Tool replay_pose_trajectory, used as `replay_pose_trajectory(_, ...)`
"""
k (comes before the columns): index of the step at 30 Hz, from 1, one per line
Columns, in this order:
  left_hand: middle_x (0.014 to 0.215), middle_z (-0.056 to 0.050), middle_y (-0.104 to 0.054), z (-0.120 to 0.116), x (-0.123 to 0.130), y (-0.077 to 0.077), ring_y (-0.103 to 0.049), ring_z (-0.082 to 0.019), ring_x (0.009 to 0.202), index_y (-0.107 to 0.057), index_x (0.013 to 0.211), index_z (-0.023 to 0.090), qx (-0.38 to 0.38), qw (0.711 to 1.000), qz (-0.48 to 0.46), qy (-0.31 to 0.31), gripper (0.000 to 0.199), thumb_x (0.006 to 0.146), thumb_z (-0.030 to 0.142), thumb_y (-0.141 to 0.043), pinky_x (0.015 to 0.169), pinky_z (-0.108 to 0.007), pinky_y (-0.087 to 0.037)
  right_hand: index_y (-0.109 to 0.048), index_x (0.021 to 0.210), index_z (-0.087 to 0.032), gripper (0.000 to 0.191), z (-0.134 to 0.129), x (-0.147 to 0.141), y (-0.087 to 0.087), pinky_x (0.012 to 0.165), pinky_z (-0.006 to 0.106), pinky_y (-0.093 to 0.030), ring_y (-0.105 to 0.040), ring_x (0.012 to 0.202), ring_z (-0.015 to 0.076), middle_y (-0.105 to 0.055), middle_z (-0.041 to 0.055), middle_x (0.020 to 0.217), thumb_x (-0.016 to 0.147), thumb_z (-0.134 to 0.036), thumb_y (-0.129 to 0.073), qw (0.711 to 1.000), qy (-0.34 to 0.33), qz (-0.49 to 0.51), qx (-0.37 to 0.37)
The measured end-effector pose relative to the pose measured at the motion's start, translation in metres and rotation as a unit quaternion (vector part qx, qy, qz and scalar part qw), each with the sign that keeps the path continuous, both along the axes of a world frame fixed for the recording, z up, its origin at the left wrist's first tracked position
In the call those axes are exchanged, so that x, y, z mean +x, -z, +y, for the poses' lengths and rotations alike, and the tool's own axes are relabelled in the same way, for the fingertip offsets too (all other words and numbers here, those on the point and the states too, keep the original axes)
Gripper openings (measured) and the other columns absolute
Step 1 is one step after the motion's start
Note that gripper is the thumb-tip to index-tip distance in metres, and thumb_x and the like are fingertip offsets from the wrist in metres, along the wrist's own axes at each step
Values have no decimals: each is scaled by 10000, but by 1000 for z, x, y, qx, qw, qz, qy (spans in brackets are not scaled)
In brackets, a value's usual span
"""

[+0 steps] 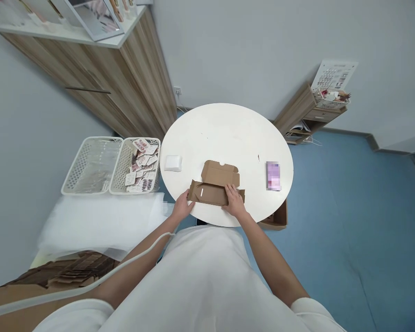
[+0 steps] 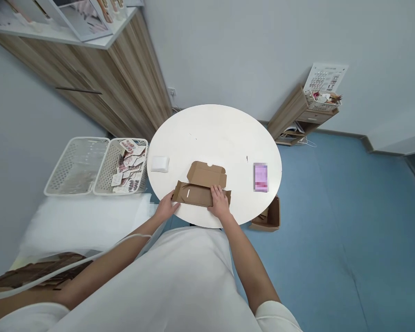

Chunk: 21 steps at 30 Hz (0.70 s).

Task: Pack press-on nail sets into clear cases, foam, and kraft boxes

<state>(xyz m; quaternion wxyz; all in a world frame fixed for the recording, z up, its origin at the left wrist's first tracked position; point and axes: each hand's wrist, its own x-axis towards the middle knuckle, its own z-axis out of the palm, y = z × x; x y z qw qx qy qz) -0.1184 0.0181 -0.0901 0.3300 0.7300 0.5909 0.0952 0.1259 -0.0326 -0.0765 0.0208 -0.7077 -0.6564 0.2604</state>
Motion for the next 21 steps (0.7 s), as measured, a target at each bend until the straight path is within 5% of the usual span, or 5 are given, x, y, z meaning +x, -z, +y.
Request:
replay_pose_trajectory(5,964,-76,-632,15,16,-4,-581,-202,912,-516,1117,139,-53,997,-11,-53,390,733,194,-482,771,-292,-451,-112,1389,-217,958,-4,-1,0,1016,444,-275,-98,1348,255,-169,85,1461,623,-250,-686,1000,1,24,-3)
replay_pose_trajectory(9,912,-65,-629,13,24,-13,-587,-183,849,-557,1053,149,-49,998,-24,-18,336,738,254,-504,732,-271,-448,-145,1387,-197,941,-3,-7,1,1016,422,-297,-106,1346,257,-184,83,1458,618,-241,-686,999,5,38,5)
replay_pose_trajectory(14,1045,-103,-583,4,29,-21,-575,-202,897,-513,1122,144,-54,998,-17,-2,531,709,477,-548,724,-277,-443,-117,1393,-192,961,-5,-19,4,1006,422,-320,-94,1348,265,-158,85,1464,617,-235,-681,999,21,39,7)
replay_pose_trajectory(21,880,-85,-650,14,22,-11,-595,-214,825,-576,957,155,-88,995,36,34,328,805,392,-406,664,-283,-419,-59,1400,-161,1018,-13,-19,8,1059,412,-231,-9,1356,252,-104,99,1473,614,-280,-696,998,-20,53,7)
